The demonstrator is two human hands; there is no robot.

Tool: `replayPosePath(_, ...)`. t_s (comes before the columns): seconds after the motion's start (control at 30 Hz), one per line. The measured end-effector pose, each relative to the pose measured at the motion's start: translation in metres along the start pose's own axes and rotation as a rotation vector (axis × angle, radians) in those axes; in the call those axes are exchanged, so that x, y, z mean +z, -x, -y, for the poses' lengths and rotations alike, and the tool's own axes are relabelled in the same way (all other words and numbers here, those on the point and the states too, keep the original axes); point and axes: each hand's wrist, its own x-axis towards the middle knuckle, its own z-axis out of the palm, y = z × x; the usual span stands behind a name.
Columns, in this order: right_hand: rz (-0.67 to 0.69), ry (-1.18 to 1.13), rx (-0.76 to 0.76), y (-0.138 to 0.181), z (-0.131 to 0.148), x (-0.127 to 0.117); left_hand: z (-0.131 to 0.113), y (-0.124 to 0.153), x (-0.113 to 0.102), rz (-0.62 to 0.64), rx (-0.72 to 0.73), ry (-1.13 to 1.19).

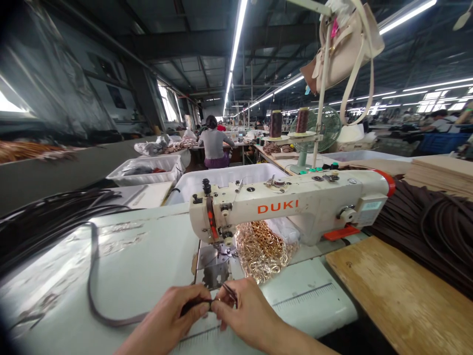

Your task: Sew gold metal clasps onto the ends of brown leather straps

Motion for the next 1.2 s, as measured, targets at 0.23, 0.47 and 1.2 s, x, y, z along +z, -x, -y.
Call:
replayPosePath(0.23,-0.033,0.501,-0.085,-0.05,-0.03,-0.014,0.03,-0.07,-0.021,0.189,0.137,-0.239)
replayPosePath(0.47,0.201,0.617,-0.389,-0.072,-0.044,-0.032,0.04,-0.103,-0.031,0.237,0.194,-0.343)
replayPosePath(1.2,0.016,0.742,-0.219,-0.073,-0.047,-0.024,0.088,-0.074,0.002,-0.272,0.713,-0.631)
